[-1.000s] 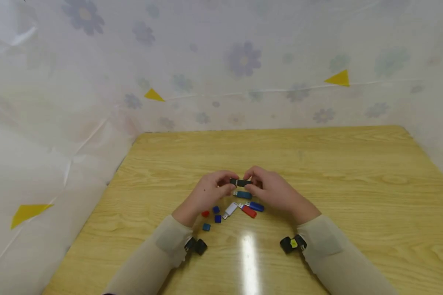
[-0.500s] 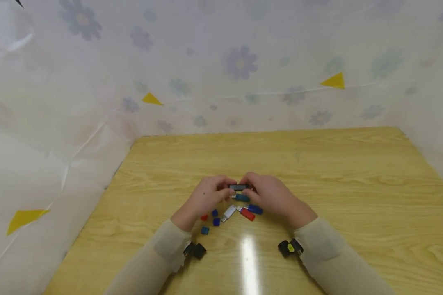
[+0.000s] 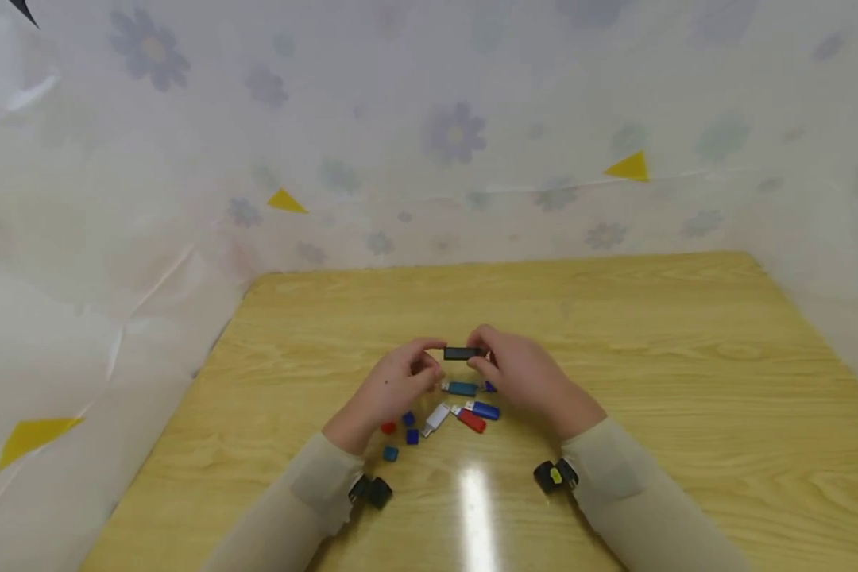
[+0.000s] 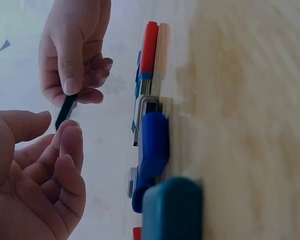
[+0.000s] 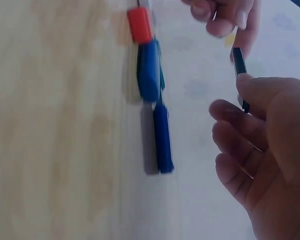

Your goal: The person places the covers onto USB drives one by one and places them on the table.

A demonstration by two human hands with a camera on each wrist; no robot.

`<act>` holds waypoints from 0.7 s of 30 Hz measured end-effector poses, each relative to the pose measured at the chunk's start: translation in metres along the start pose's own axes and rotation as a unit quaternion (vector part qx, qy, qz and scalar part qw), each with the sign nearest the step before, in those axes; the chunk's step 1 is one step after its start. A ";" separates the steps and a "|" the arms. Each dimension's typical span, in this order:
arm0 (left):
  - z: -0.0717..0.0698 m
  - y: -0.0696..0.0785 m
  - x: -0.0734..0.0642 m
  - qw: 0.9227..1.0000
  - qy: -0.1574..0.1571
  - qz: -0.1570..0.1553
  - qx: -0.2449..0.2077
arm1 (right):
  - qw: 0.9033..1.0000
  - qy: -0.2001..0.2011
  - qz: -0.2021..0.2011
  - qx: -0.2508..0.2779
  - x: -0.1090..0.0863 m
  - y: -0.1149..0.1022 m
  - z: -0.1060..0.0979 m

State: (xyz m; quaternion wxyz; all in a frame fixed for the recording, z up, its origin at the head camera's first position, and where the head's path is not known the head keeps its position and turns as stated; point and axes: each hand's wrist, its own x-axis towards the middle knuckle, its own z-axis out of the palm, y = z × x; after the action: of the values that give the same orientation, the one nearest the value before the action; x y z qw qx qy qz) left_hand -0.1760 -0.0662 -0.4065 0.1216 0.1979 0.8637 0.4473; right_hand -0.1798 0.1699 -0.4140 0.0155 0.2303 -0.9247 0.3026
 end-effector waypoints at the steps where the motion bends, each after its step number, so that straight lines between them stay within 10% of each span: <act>1: 0.000 -0.001 -0.001 1.000 0.001 -0.005 -0.004 | 1.000 0.003 0.010 -0.002 0.002 0.002 -0.001; 21: -0.009 0.002 -0.001 0.998 0.029 -0.042 -0.033 | 0.988 -0.064 0.127 -0.053 0.044 0.040 -0.007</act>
State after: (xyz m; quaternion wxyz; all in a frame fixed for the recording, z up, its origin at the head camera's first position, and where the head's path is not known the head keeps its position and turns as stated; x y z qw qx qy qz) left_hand -0.1781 -0.0720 -0.4000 0.1214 0.1436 0.8593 0.4757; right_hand -0.2372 0.1837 -0.4233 -0.0703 0.1283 -0.9603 0.2377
